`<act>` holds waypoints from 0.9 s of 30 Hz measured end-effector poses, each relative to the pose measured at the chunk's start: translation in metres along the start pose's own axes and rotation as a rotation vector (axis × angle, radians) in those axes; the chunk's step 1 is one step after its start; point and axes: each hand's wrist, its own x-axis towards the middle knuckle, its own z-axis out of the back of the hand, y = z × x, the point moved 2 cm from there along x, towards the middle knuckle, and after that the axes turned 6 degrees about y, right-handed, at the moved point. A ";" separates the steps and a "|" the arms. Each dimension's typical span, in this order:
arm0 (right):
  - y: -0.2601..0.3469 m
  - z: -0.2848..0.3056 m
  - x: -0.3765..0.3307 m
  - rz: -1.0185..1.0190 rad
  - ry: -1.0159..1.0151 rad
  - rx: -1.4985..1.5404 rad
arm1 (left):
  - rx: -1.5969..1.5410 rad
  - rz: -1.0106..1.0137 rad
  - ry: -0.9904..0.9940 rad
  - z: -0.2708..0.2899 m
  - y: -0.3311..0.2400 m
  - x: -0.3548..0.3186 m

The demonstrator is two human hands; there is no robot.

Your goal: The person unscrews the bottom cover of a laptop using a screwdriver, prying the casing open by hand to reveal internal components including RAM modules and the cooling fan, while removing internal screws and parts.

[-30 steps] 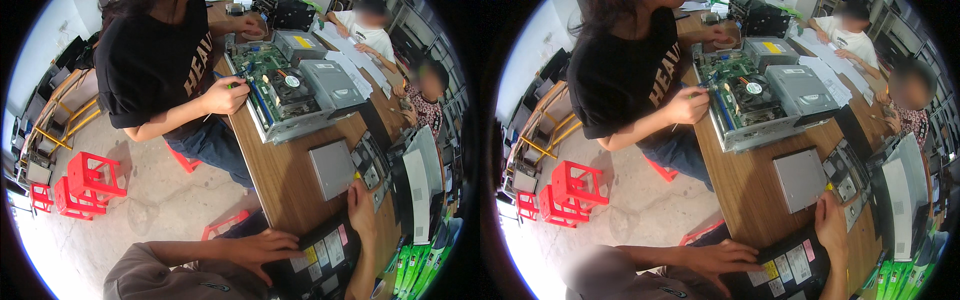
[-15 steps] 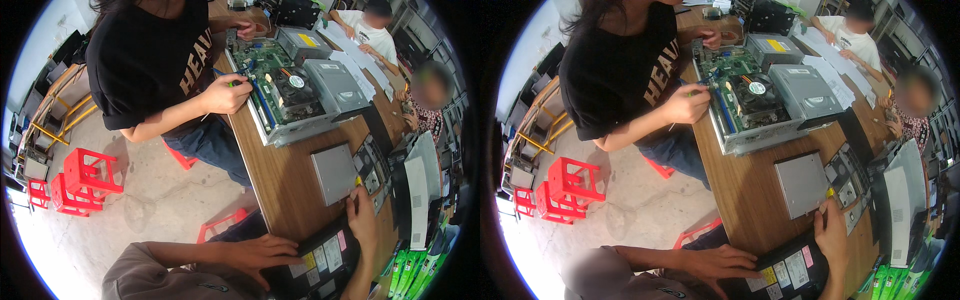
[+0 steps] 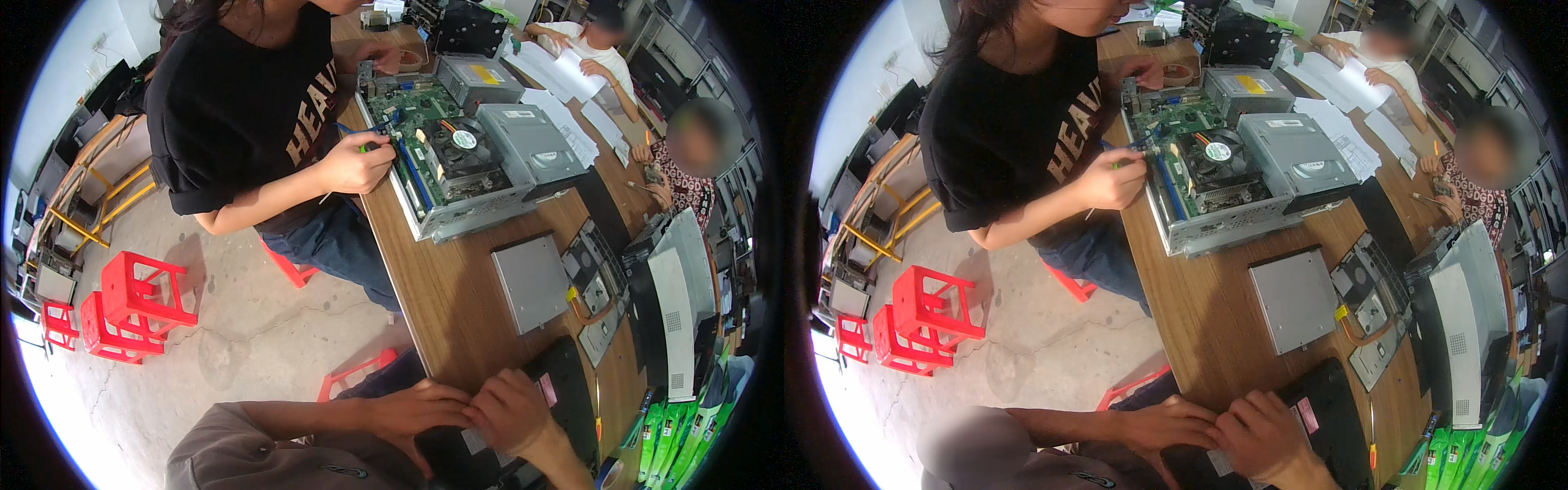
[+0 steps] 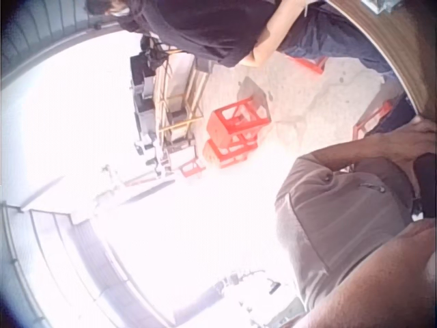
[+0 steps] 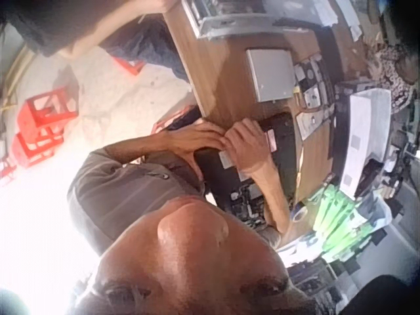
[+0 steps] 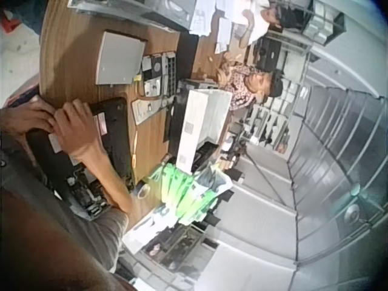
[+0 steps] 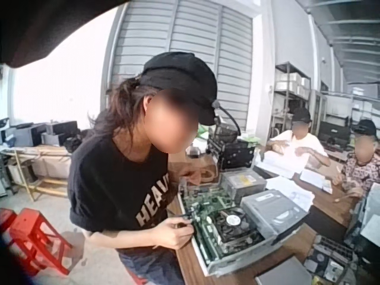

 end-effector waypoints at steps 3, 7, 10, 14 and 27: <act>0.009 -0.006 -0.006 -0.002 -0.051 -0.025 | -0.004 0.042 0.006 -0.002 0.000 -0.001; 0.011 -0.011 -0.012 -0.059 -0.058 -0.038 | -0.018 0.092 0.022 -0.004 -0.001 0.000; 0.009 -0.013 -0.014 -0.058 -0.110 -0.018 | -0.037 0.133 0.047 -0.007 -0.005 0.001; 0.007 -0.014 -0.014 -0.098 -0.136 0.094 | -0.085 0.212 0.097 -0.008 -0.006 -0.002; 0.004 -0.012 -0.014 -0.154 -0.130 0.105 | 0.053 -0.168 -0.357 -0.024 -0.003 -0.013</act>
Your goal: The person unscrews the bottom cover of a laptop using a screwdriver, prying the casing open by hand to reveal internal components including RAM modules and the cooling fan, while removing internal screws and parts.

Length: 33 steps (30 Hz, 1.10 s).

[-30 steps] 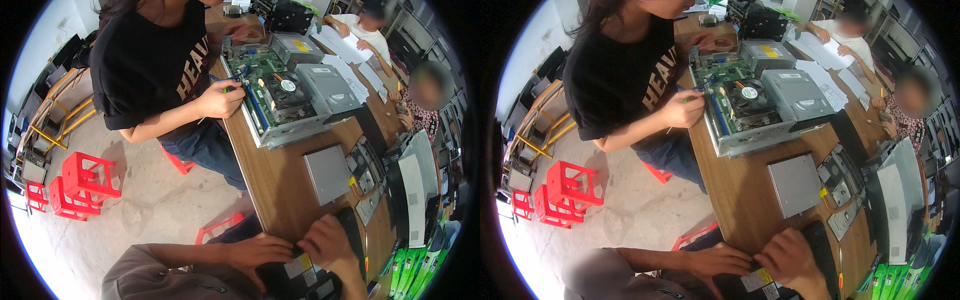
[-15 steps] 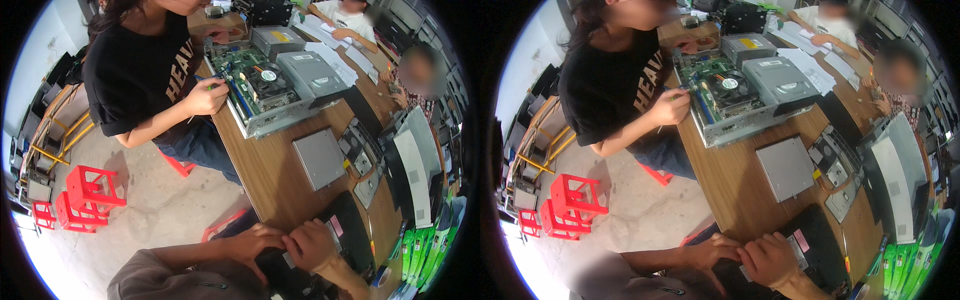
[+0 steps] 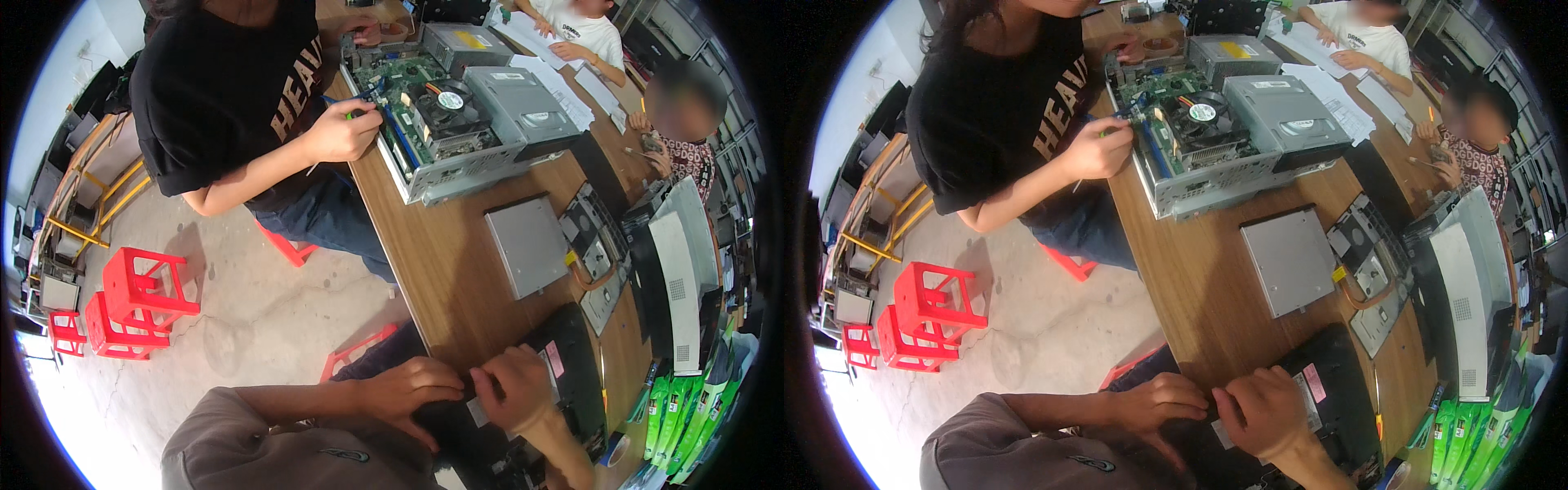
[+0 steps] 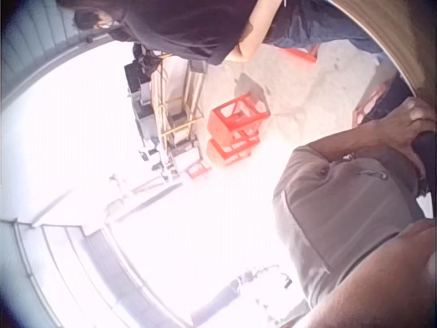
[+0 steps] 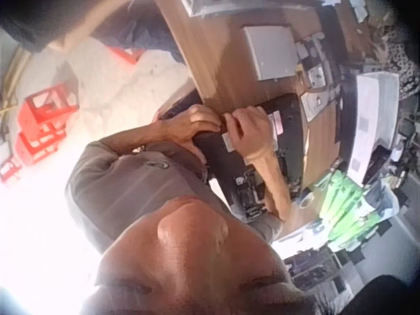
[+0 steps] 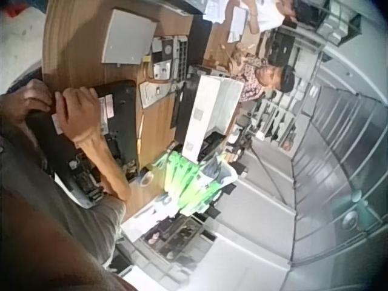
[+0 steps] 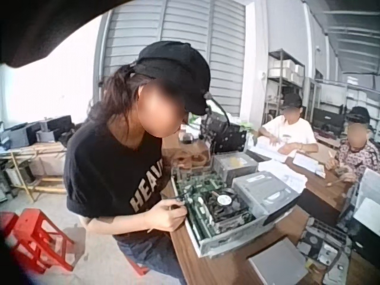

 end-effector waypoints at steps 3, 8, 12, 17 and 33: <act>-0.001 0.001 0.000 0.019 0.015 0.006 | -0.014 0.004 0.014 -0.001 -0.001 -0.004; 0.011 -0.004 -0.003 0.082 0.076 -0.077 | 0.090 0.131 -0.040 -0.007 -0.004 -0.013; 0.012 -0.009 -0.002 0.055 0.023 -0.073 | -0.023 0.137 -0.078 -0.018 0.001 -0.018; 0.006 -0.010 -0.002 0.038 0.075 0.010 | -0.064 -0.032 -0.270 -0.032 0.014 -0.022; 0.011 -0.004 0.013 -0.003 0.154 0.024 | -0.062 -0.053 -0.175 -0.036 0.027 -0.034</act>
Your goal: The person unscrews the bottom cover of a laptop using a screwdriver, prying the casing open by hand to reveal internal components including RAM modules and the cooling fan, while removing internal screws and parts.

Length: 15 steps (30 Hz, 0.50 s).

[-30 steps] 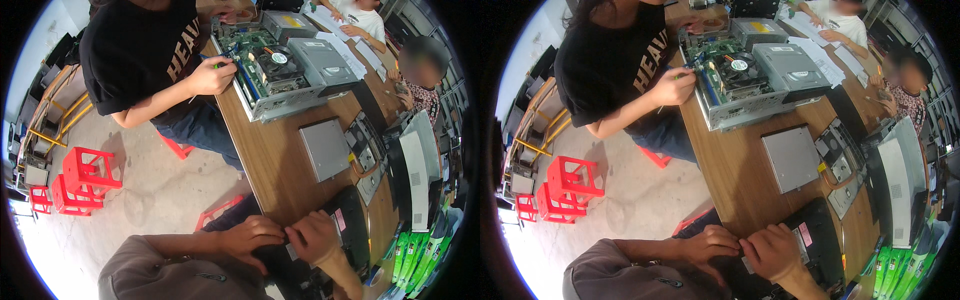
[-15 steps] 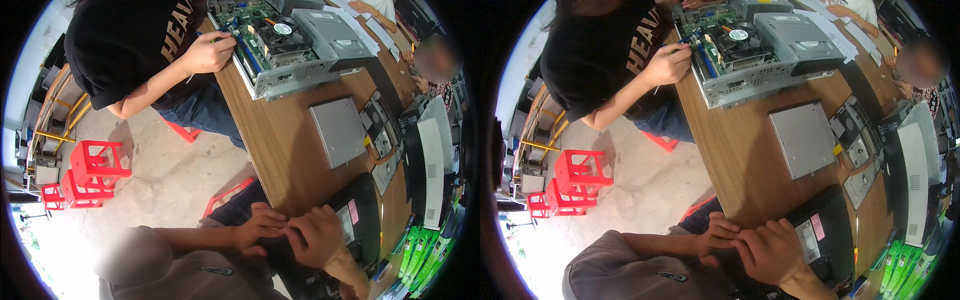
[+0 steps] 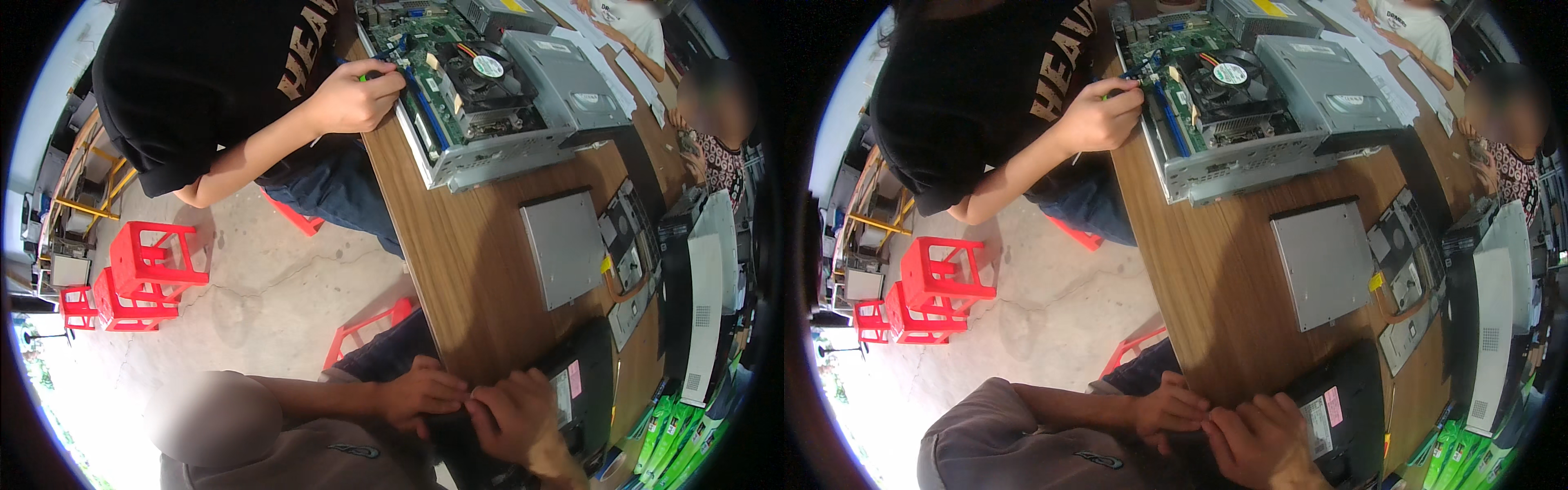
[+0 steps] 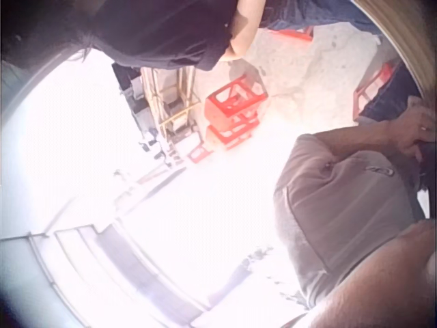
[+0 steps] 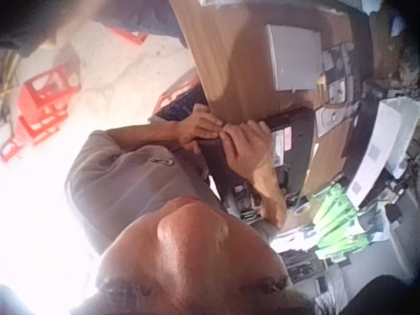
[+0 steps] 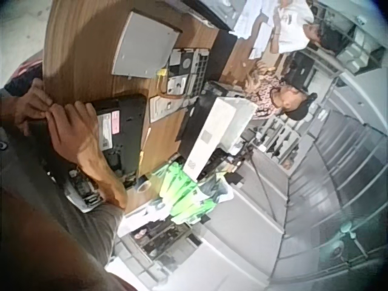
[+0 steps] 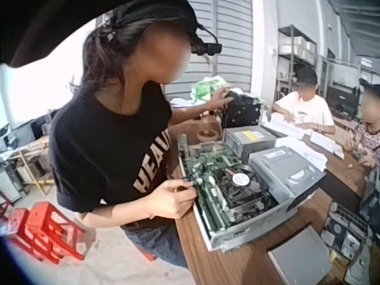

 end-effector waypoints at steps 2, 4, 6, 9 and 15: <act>0.001 0.001 0.000 -0.002 -0.009 -0.010 | 0.005 -0.031 -0.039 -0.001 -0.001 0.002; 0.001 0.002 0.000 -0.003 -0.021 0.000 | -0.012 -0.052 -0.101 -0.003 -0.002 0.005; 0.002 0.003 0.000 0.000 -0.034 0.009 | -0.001 -0.088 -0.145 -0.004 -0.004 0.009; 0.001 0.004 -0.001 -0.023 -0.074 0.041 | 0.060 -0.045 -0.164 -0.002 -0.008 0.014; 0.002 0.003 0.000 0.007 -0.044 0.015 | -0.097 0.019 -0.054 0.012 -0.014 0.017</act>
